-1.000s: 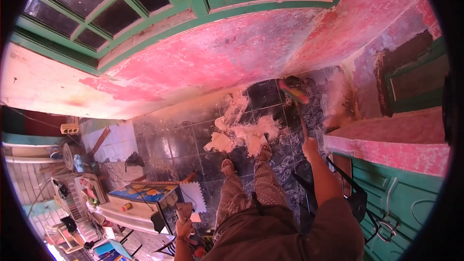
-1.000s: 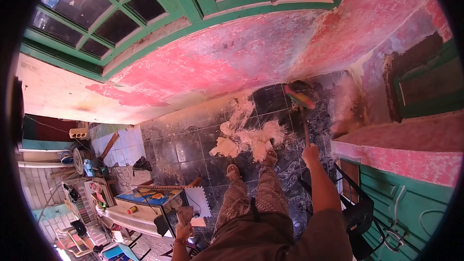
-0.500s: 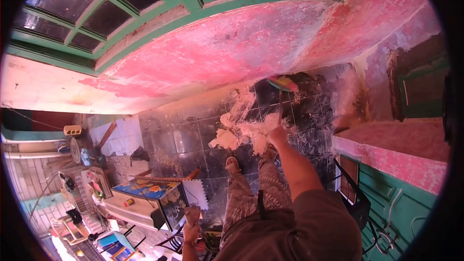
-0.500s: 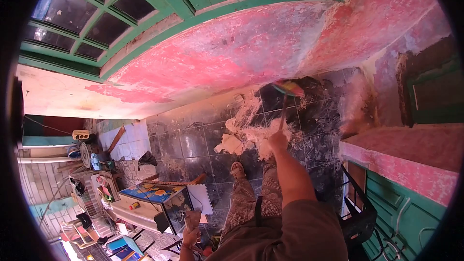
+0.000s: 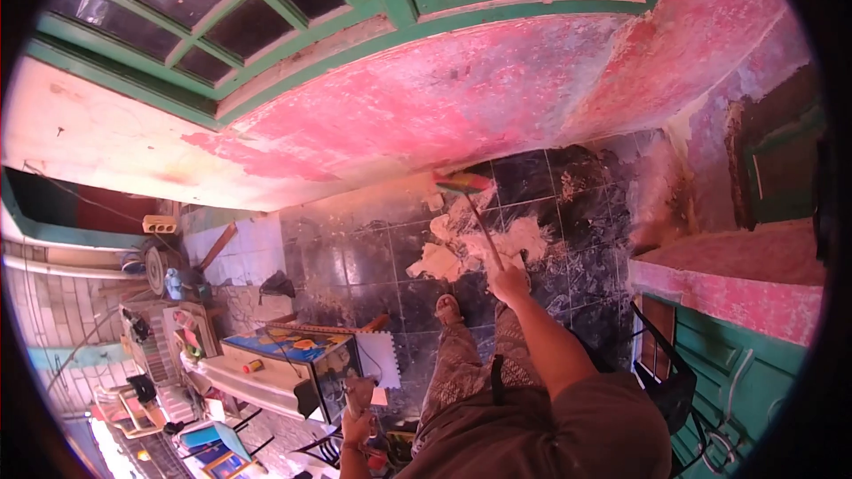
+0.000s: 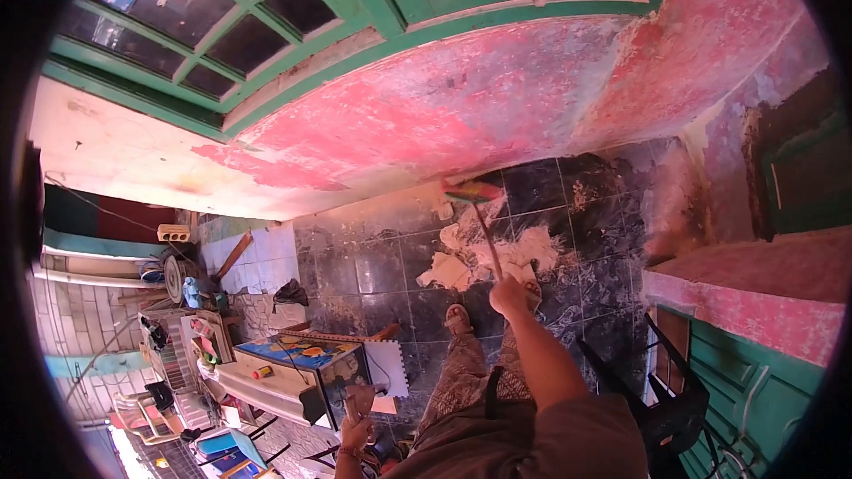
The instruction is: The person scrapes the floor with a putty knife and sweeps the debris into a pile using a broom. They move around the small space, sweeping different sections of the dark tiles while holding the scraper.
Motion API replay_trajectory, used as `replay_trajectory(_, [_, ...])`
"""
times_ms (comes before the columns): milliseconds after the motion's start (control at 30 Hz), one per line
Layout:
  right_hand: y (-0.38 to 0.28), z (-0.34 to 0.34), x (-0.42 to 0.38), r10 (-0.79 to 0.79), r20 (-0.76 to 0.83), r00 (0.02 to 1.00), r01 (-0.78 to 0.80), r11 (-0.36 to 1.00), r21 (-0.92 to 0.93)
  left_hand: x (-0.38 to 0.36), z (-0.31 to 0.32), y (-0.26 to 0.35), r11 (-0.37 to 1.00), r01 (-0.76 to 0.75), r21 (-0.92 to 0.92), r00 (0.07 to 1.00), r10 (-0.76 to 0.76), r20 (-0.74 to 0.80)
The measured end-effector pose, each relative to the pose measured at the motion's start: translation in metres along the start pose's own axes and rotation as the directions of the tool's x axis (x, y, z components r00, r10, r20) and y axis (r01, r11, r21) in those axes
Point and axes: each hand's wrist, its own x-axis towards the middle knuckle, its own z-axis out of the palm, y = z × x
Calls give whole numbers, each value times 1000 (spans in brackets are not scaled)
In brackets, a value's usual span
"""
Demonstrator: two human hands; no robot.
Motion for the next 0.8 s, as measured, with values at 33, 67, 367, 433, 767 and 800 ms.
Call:
replay_trajectory(33, [1, 1, -8, 74, -63, 995, -69, 994, 81, -6, -4, 3, 999, 27, -31, 1000, -26, 16])
replay_trajectory(67, [3, 3, -16, 155, -116, 981, -135, 977, 166, -10, -9, 1, 997, 58, -60, 998, -56, 34])
replay_trajectory(367, [34, 29, 80, 122, 37, 992, -117, 987, -110, 6, -41, -39, 996, 79, -51, 995, -76, 66])
replay_trajectory(433, [38, 50, 50, 77, 116, 990, -53, 979, -198, 3, -49, -28, 998, 23, -56, 1000, -22, 10])
replay_trajectory(767, [26, 77, -139, 104, 74, 992, -110, 991, 76, 45, -67, -75, 989, 37, -142, 991, -19, 131])
replay_trajectory(800, [13, 66, -140, 115, 86, 990, -119, 992, 45, 42, -66, -67, 988, 56, -142, 990, -36, 139])
